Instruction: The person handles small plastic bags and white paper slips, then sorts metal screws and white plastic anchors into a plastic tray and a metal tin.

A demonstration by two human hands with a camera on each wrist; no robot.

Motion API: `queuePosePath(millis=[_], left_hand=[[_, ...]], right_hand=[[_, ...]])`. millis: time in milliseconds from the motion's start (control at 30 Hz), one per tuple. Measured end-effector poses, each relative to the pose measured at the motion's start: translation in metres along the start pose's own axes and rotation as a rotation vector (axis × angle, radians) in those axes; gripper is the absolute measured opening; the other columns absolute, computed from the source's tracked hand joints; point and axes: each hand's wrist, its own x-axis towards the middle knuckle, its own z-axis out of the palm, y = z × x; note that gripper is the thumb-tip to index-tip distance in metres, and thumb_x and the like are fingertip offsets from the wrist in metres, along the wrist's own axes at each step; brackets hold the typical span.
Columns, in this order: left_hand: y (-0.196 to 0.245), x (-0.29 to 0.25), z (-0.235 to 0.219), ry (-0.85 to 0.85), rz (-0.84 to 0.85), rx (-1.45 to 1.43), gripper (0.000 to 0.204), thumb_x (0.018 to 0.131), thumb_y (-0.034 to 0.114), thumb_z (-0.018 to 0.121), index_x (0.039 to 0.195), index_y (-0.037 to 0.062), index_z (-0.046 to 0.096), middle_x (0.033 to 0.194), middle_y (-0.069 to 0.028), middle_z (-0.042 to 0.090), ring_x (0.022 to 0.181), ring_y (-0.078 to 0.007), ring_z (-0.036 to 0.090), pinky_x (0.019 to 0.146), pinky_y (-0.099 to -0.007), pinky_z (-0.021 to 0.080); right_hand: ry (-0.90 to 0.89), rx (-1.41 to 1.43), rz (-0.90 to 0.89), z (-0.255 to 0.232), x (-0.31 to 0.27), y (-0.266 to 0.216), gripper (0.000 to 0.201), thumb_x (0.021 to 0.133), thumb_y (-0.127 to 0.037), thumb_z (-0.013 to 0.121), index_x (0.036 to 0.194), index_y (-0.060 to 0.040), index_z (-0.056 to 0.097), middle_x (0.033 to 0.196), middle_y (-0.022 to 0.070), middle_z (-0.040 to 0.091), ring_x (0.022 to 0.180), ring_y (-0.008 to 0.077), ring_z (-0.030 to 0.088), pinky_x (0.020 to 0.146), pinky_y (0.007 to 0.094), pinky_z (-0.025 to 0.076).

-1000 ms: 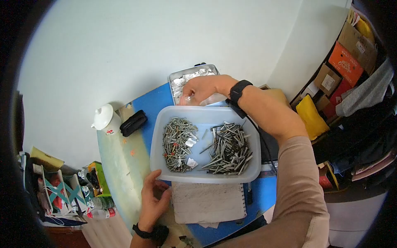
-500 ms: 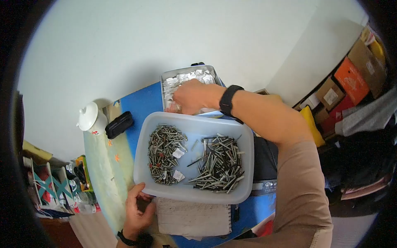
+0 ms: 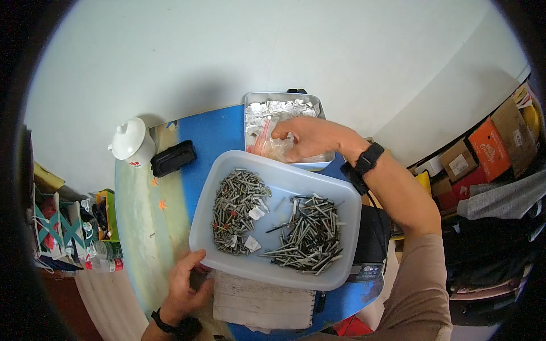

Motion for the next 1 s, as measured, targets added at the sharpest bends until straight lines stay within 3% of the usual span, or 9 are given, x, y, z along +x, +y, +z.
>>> queuePosePath(millis=[133, 333, 400, 600, 800, 933, 1000], left_hand=[[0.003, 0.000, 0.000, -0.003, -0.031, -0.012, 0.063, 0.070, -0.007, 0.068, 0.129, -0.0003, 0.050, 0.106, -0.0215, 0.058, 0.079, -0.0282, 0.065, 0.069, -0.0359, 0.055], [0.003, 0.000, -0.002, -0.017, -0.009, 0.004, 0.063, 0.070, -0.007, 0.068, 0.130, -0.0020, 0.049, 0.104, -0.0212, 0.057, 0.079, -0.0286, 0.064, 0.068, -0.0364, 0.055], [0.002, 0.001, -0.002, -0.020, -0.001, -0.005, 0.063, 0.070, -0.007, 0.068, 0.130, -0.0024, 0.049, 0.104, -0.0210, 0.057, 0.079, -0.0287, 0.064, 0.068, -0.0365, 0.055], [0.001, -0.002, -0.002, -0.023, -0.011, 0.001, 0.065, 0.070, -0.006, 0.069, 0.132, -0.0014, 0.048, 0.105, -0.0214, 0.057, 0.080, -0.0291, 0.064, 0.069, -0.0372, 0.055], [0.002, -0.002, -0.001, -0.014, -0.007, -0.017, 0.066, 0.070, -0.006, 0.068, 0.133, -0.0003, 0.047, 0.109, -0.0219, 0.057, 0.081, -0.0288, 0.064, 0.070, -0.0371, 0.055], [0.003, -0.003, -0.001, -0.021, -0.039, -0.026, 0.067, 0.071, -0.005, 0.067, 0.134, 0.0027, 0.047, 0.110, -0.0209, 0.057, 0.081, -0.0289, 0.064, 0.071, -0.0377, 0.054], [0.004, -0.003, -0.002, -0.027, -0.042, -0.020, 0.067, 0.072, -0.005, 0.066, 0.135, 0.0037, 0.046, 0.110, -0.0207, 0.058, 0.081, -0.0292, 0.064, 0.071, -0.0380, 0.054]], right_hand=[[0.090, 0.005, 0.062, 0.003, -0.009, -0.008, 0.046, 0.072, -0.015, 0.076, 0.115, -0.0040, 0.061, 0.107, 0.0106, 0.062, 0.087, 0.0213, 0.059, 0.075, 0.0327, 0.050], [0.177, -0.133, -0.055, 0.006, -0.003, -0.014, 0.028, 0.072, -0.014, 0.076, 0.089, -0.0053, 0.055, 0.086, 0.0073, 0.055, 0.073, 0.0201, 0.057, 0.065, 0.0346, 0.047], [0.139, -0.302, -0.159, 0.010, 0.002, -0.013, 0.029, 0.071, -0.015, 0.077, 0.081, -0.0063, 0.051, 0.082, 0.0085, 0.055, 0.070, 0.0241, 0.057, 0.061, 0.0378, 0.045], [0.157, -0.483, -0.204, 0.019, 0.012, -0.010, 0.029, 0.073, -0.026, 0.074, 0.069, -0.0062, 0.053, 0.072, 0.0123, 0.058, 0.067, 0.0323, 0.059, 0.058, 0.0436, 0.043], [-0.043, -0.572, -0.024, 0.019, 0.023, -0.026, 0.030, 0.074, -0.027, 0.075, 0.066, -0.0073, 0.053, 0.064, 0.0122, 0.059, 0.063, 0.0298, 0.059, 0.056, 0.0402, 0.042], [-0.035, -0.416, -0.066, 0.018, 0.024, -0.034, 0.030, 0.075, -0.026, 0.075, 0.067, -0.0057, 0.054, 0.063, 0.0113, 0.058, 0.060, 0.0281, 0.057, 0.057, 0.0383, 0.042], [-0.138, -0.358, -0.016, 0.018, 0.030, -0.018, 0.026, 0.076, -0.022, 0.075, 0.072, -0.0045, 0.057, 0.066, 0.0091, 0.058, 0.064, 0.0211, 0.058, 0.058, 0.0360, 0.042]])
